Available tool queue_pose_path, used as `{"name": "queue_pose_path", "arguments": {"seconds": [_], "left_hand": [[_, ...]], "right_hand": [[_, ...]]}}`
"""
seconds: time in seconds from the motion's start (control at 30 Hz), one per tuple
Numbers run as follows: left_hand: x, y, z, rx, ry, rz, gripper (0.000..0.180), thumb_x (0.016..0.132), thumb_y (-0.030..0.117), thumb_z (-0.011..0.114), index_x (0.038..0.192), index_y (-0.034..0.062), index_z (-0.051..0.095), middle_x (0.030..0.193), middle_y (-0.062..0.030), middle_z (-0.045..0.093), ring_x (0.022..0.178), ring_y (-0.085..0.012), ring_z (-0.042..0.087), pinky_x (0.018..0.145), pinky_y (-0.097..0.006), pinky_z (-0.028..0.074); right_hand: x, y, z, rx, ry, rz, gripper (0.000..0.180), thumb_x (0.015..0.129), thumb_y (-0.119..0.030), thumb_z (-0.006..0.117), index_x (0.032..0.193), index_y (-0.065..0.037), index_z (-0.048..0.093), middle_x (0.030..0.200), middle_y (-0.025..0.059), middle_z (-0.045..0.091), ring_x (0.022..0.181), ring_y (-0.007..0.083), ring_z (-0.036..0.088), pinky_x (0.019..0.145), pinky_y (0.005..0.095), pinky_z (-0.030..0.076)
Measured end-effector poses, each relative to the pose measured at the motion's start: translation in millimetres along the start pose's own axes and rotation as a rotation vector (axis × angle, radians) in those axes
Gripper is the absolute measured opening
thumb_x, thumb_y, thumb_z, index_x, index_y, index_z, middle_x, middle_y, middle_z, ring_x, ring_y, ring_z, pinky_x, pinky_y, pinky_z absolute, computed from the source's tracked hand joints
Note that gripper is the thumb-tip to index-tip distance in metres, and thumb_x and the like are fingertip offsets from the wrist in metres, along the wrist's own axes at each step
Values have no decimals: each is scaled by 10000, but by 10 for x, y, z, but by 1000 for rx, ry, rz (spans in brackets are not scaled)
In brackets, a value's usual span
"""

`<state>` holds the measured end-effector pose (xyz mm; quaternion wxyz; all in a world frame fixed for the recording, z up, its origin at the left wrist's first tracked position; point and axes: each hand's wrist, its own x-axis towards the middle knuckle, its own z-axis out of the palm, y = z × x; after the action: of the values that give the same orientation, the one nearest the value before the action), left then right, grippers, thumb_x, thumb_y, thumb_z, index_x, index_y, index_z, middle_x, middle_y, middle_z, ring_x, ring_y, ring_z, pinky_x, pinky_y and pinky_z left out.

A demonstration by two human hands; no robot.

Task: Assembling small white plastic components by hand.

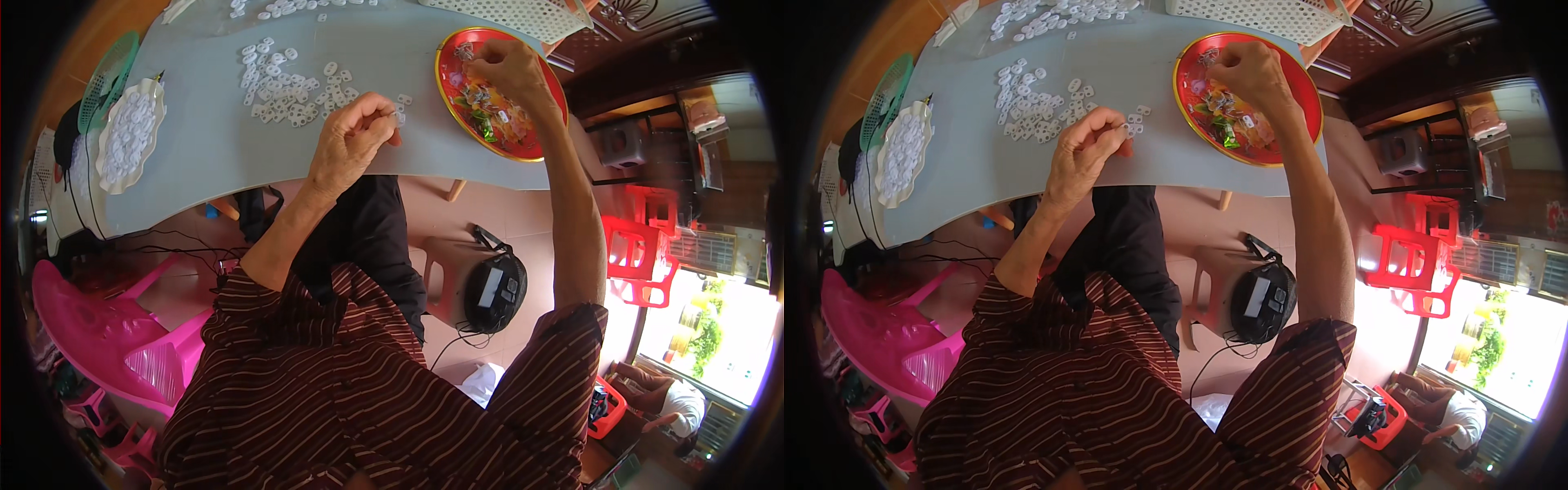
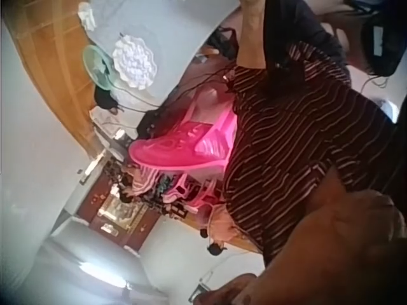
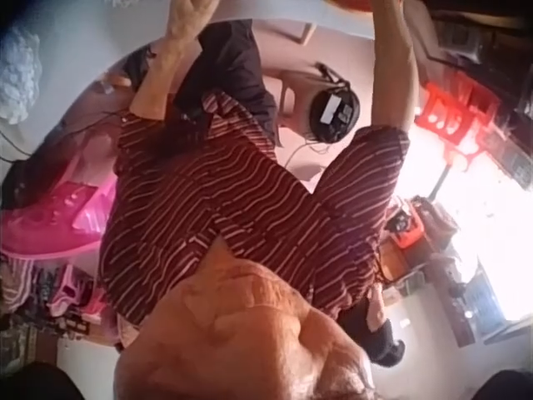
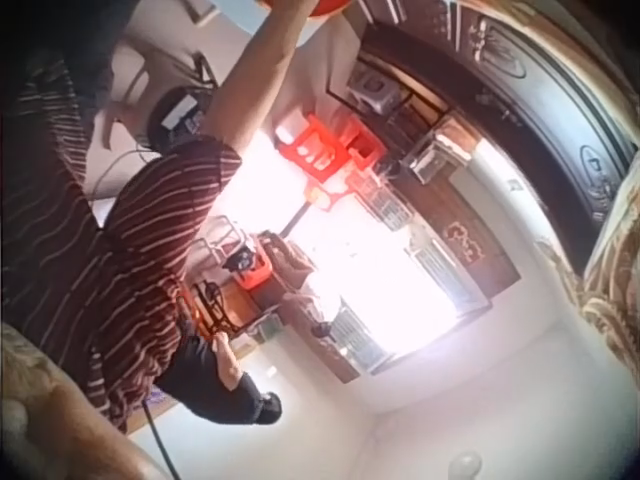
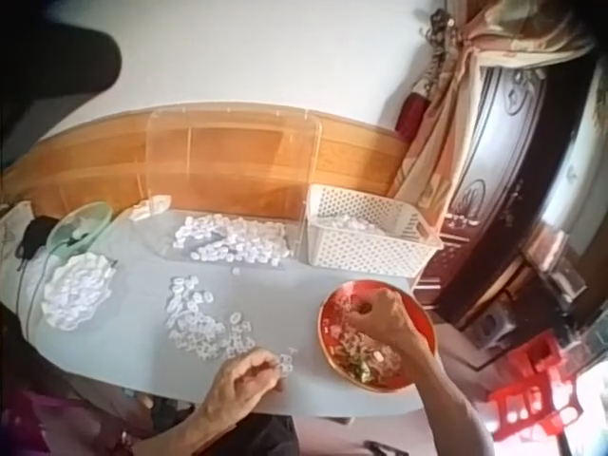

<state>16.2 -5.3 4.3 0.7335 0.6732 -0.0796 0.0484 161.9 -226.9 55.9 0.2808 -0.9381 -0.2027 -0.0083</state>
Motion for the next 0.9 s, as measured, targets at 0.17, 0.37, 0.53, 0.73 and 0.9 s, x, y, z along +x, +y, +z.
{"name": "queue_pose_path", "arguments": {"seconds": [0.17, 0.37, 0.53, 0.73, 0.9], "left_hand": [[3, -12, -30, 73, -7, 4, 112, 870, 110, 550, 883, 0, 567, 691, -15, 580, 659, -64, 543, 621, -202, 425], [1, 15, -3, 92, -6, 15, 101, 871, 104, 545, 878, 6, 569, 686, -14, 581, 652, -58, 531, 607, -205, 416], [3, 8, -16, 130, -6, 29, 94, 871, 97, 545, 873, 6, 567, 681, -15, 575, 653, -57, 533, 605, -206, 419], [-6, 3, -4, 105, -2, 1, 89, 869, 88, 548, 870, 0, 562, 681, -12, 566, 642, -59, 537, 589, -205, 421], [-9, 24, 26, 68, 2, -5, 53, 863, 55, 548, 853, 3, 552, 687, -1, 547, 641, -59, 538, 577, -198, 414]], "right_hand": [[-85, 87, -7, 106, 24, 42, 165, 717, -171, 655, 742, -9, 669, 611, 59, 617, 579, 122, 603, 602, 278, 489], [-91, 89, -45, -36, 22, -82, 147, 753, -138, 640, 812, -15, 693, 645, 99, 642, 598, 158, 620, 618, 292, 496], [-79, 18, -84, -160, -103, -225, 164, 782, -128, 640, 888, -14, 692, 698, 121, 657, 621, 172, 629, 627, 299, 498], [42, 2, 89, -100, -13, -205, 132, 762, -90, 594, 841, -57, 695, 687, 138, 641, 660, 293, 632, 645, 387, 504], [100, 91, 149, -318, -40, -315, 126, 756, -108, 633, 810, 5, 648, 671, 132, 633, 599, 209, 618, 605, 344, 484]]}}
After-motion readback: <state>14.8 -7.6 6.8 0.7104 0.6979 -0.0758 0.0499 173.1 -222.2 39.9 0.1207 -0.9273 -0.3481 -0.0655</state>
